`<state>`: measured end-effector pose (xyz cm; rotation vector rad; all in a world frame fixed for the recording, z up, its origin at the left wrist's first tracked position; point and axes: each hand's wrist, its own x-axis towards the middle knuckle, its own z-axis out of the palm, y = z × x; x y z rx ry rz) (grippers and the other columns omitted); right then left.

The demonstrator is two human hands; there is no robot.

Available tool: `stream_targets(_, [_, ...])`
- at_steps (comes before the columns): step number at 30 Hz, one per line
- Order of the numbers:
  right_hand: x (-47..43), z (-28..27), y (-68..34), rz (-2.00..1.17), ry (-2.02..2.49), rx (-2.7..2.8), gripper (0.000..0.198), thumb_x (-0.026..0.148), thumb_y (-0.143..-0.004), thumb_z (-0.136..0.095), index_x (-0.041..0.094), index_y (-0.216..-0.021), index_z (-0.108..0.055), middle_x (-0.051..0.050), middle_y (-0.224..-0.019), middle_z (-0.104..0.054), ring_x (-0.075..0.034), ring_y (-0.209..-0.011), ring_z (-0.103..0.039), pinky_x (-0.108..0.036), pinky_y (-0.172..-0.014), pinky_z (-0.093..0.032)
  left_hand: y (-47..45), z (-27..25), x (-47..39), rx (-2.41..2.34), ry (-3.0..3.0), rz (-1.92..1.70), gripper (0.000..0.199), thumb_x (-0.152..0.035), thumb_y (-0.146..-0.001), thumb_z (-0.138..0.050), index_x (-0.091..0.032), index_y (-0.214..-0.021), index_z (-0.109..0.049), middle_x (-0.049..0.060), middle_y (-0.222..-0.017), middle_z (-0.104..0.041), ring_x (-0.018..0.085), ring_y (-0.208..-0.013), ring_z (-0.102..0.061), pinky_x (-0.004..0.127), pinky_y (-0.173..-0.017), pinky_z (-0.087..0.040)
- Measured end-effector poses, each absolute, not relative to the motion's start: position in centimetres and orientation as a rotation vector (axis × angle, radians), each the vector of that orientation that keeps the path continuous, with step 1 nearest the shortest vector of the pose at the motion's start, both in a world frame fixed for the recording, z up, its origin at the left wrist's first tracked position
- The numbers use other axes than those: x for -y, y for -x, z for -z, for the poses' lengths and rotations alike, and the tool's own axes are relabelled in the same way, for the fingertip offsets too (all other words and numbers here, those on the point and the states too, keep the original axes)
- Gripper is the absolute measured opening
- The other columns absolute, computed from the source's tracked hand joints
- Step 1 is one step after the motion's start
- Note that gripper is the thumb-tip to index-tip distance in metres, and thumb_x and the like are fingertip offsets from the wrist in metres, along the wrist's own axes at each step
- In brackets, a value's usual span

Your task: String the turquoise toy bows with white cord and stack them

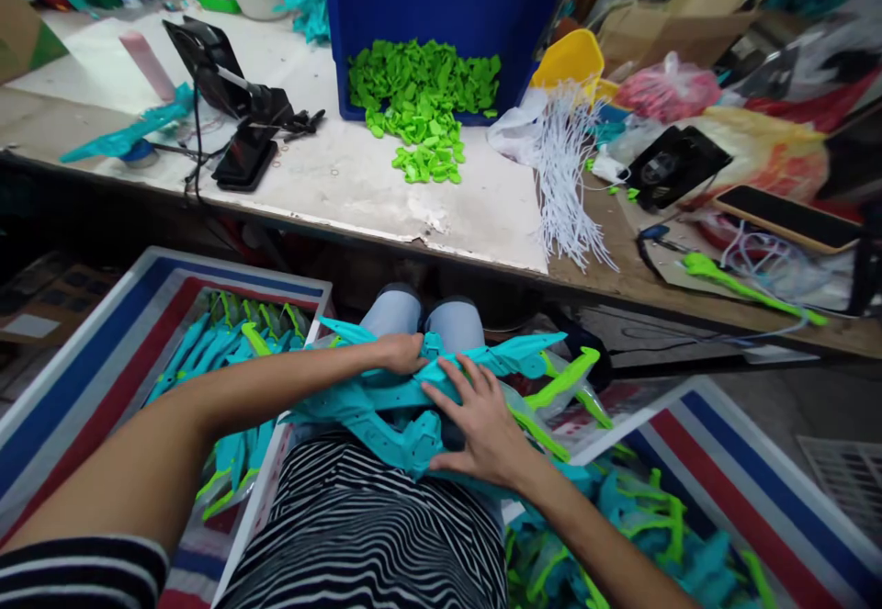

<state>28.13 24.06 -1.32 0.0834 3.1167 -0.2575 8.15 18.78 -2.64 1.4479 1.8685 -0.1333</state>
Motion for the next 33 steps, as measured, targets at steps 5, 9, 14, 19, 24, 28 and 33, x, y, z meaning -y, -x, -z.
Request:
stream_targets(5, [-22.1,1.5,-26.0,0.387,-0.106,-2.99,0.091,0.081,-0.069,-0.052,0.022,-0.138,-0.047,-0.018,-0.127,-0.054,-0.04,-0.118,-0.041,-0.061,-0.096,-0.028,-6.2,1.1,-20.1,-2.084,-1.601,0.11,0.053,-0.045,-0.091,-0.042,-0.009,-0.129,-0.042,0.02,-0.114,-0.064,0.033,-0.106,-0.062,0.04,-0.086,-0.048])
stream_targets(9, [-20.6,1.0,-23.9,0.369,-0.074,-2.874,0.082,0.08,-0.068,-0.055,0.019,-0.123,-0.061,-0.018,-0.115,-0.058,-0.037,-0.109,-0.046,-0.055,-0.095,-0.033,-5.3,1.2,-22.3,-2.066,-1.652,0.108,0.064,-0.045,-0.092,-0.04,-0.005,-0.14,-0.029,0.023,-0.119,-0.061,0.036,-0.11,-0.059,0.046,-0.09,-0.044])
stream_targets(14, [-20.0,0.9,-23.6,0.391,-0.182,-2.807,0.077,0.078,-0.067,-0.058,0.019,-0.116,-0.065,-0.02,-0.118,-0.054,-0.039,-0.112,-0.045,-0.056,-0.092,-0.035,-6.5,1.4,-19.3,-2.201,-1.828,-0.082,0.062,-0.039,-0.09,-0.048,-0.01,-0.142,-0.031,0.023,-0.142,-0.041,0.036,-0.133,-0.033,0.051,-0.107,-0.026])
stream_targets(19, [-22.7,0.9,-23.9,0.665,-0.195,-2.751,0.048,0.057,-0.088,-0.05,0.019,-0.113,-0.065,-0.015,-0.114,-0.058,-0.029,-0.111,-0.051,-0.043,-0.089,-0.043,-8.3,0.0,-10.5,-1.951,-2.074,-0.034,0.041,-0.046,-0.089,-0.052,-0.014,-0.115,-0.057,0.014,-0.111,-0.061,0.028,-0.104,-0.054,0.041,-0.09,-0.038])
stream_targets(24, [-26.3,1.2,-23.1,0.686,-0.128,-2.654,0.038,0.047,-0.092,-0.049,0.022,-0.119,-0.06,-0.009,-0.112,-0.064,-0.024,-0.099,-0.061,-0.033,-0.079,-0.046,-9.3,-0.4,-5.2,-2.024,-2.13,-0.038,0.042,-0.052,-0.091,-0.044,-0.016,-0.084,-0.064,0.008,-0.078,-0.063,0.022,-0.082,-0.055,0.036,-0.075,-0.037])
stream_targets(28, [-27.4,1.7,-22.8,0.63,-0.193,-2.569,0.031,0.041,-0.094,-0.046,0.025,-0.118,-0.057,-0.006,-0.109,-0.067,-0.023,-0.094,-0.063,-0.03,-0.073,-0.044,-8.6,-1.7,-3.7,-2.166,-2.044,-0.104,0.048,-0.053,-0.093,-0.039,-0.016,-0.074,-0.064,0.006,-0.071,-0.062,0.02,-0.074,-0.055,0.034,-0.068,-0.035])
stream_targets(33, [-27.0,2.2,-24.5,0.498,-0.167,-2.745,0.031,0.042,-0.095,-0.044,0.019,-0.108,-0.06,-0.011,-0.105,-0.064,-0.025,-0.094,-0.059,-0.033,-0.075,-0.043,-8.8,-1.0,-0.3,-2.134,-1.785,-0.038,0.047,-0.048,-0.095,-0.039,-0.016,-0.074,-0.065,0.005,-0.07,-0.064,0.019,-0.072,-0.058,0.032,-0.066,-0.037])
